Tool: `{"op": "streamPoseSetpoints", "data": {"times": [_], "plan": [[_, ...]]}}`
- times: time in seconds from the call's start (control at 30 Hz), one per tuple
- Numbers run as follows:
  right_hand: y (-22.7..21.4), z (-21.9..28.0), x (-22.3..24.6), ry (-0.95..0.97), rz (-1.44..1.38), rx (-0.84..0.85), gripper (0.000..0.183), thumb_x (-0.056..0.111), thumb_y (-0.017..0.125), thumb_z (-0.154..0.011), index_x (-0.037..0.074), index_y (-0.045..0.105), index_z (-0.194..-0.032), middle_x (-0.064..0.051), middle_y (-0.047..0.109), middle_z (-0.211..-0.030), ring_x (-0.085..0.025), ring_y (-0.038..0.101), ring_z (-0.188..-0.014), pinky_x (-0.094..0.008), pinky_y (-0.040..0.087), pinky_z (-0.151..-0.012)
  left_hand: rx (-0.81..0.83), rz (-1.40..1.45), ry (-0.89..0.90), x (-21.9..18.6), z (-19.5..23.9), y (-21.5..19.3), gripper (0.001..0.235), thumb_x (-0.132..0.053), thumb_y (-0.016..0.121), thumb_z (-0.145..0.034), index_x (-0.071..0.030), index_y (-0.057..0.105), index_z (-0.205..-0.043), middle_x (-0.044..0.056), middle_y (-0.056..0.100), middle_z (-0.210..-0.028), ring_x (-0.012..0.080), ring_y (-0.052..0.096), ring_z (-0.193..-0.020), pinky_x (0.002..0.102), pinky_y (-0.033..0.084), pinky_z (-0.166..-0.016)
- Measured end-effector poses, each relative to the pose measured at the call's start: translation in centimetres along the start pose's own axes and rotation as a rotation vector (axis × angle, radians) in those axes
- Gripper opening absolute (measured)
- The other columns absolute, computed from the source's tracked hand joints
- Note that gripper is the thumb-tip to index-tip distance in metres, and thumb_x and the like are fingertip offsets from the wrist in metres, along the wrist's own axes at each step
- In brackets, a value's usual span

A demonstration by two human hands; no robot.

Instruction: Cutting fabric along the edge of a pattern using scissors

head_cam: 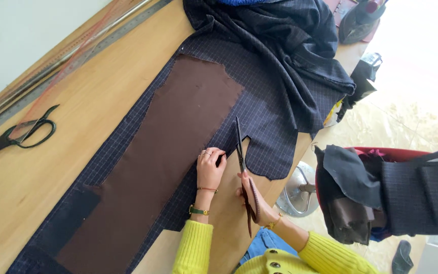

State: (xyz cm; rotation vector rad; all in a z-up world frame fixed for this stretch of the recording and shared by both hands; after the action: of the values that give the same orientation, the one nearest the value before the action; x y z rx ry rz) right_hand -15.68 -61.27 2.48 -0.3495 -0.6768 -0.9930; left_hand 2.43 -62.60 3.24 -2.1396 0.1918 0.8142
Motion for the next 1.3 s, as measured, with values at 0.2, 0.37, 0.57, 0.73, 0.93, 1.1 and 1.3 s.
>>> {"op": "streamPoseSetpoints", "data": {"times": [0.2,0.37,0.57,0.73,0.93,1.1,1.3], "plan": [[1.3,0.2,0.4,0.053,-0.114,-0.011,0.084,0.079,0.036,-0.096,0.018,0.040,-0.153,0.002,0.039,-0.083,-0.009,0.037,-0.064,-0.022,0.031,-0.054,0.006,0.021,-0.008,0.3,0.2,0.1,0.006,-0.022,0.071,-0.088,-0.022,0.072,-0.094,-0.003,0.066,-0.095,0.0203,0.066,-0.092,0.035,0.054,-0.078],[2.0,-0.6,0.0,-0.012,-0.247,0.054,0.076,0.075,0.040,-0.098,0.012,0.044,-0.139,0.007,0.022,-0.069,-0.003,0.025,-0.048,-0.017,0.024,-0.040,-0.004,0.096,-0.055,0.8,0.0,-0.1,0.006,-0.021,0.072,-0.087,-0.022,0.073,-0.093,-0.003,0.068,-0.096,0.0205,0.067,-0.092,0.035,0.054,-0.082],[3.3,-1.2,1.9,-0.012,-0.254,0.032,0.079,0.077,0.036,-0.098,0.011,0.041,-0.141,0.003,0.034,-0.073,-0.007,0.034,-0.051,-0.019,0.028,-0.043,-0.013,0.201,-0.112,1.4,-0.2,-0.3,0.007,-0.018,0.072,-0.088,-0.020,0.074,-0.094,-0.001,0.070,-0.096,0.0231,0.069,-0.091,0.037,0.055,-0.083],[4.0,-4.9,2.3,-0.006,-0.275,-0.029,0.084,0.083,0.040,-0.092,0.015,0.044,-0.141,0.002,0.040,-0.078,-0.009,0.039,-0.055,-0.022,0.030,-0.046,-0.021,0.255,-0.128,1.5,-0.3,-0.7,0.007,-0.017,0.073,-0.087,-0.019,0.075,-0.094,0.001,0.071,-0.095,0.0248,0.070,-0.090,0.039,0.056,-0.083],[5.2,-5.9,2.6,-0.017,-0.392,-0.022,0.070,0.080,0.043,-0.095,0.017,0.050,-0.124,0.007,0.026,-0.068,-0.004,0.031,-0.046,-0.018,0.025,-0.041,-0.017,0.335,-0.156,1.6,-0.7,-1.4,0.005,-0.016,0.073,-0.089,-0.015,0.076,-0.093,0.002,0.072,-0.094,0.0264,0.071,-0.088,0.039,0.056,-0.081],[5.1,-7.4,3.2,-0.008,-0.353,-0.049,0.073,0.084,0.035,-0.093,0.021,0.045,-0.129,0.004,0.038,-0.072,-0.008,0.040,-0.050,-0.022,0.032,-0.042,-0.016,0.353,-0.221,2.6,-0.5,-1.3,0.006,-0.019,0.073,-0.089,-0.018,0.077,-0.093,-0.001,0.073,-0.096,0.0221,0.072,-0.086,0.036,0.057,-0.081],[5.2,-9.9,5.2,-0.026,-0.367,-0.061,0.075,0.088,0.040,-0.089,0.021,0.046,-0.122,0.006,0.037,-0.071,-0.007,0.041,-0.049,-0.020,0.032,-0.041,0.012,0.413,-0.276,2.2,-0.9,-2.0,0.006,-0.017,0.072,-0.090,-0.015,0.076,-0.094,0.002,0.074,-0.096,0.0244,0.072,-0.086,0.038,0.057,-0.081]]}}
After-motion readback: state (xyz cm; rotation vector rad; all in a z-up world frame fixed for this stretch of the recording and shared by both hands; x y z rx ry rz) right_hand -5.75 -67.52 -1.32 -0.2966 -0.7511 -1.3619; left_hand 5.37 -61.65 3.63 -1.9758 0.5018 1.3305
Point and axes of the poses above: each hand's wrist, its own z-axis away from the middle knuckle, its own y-axis out of the palm, x = y × z, the point moved 9 cm from there along -z, towards the middle knuckle
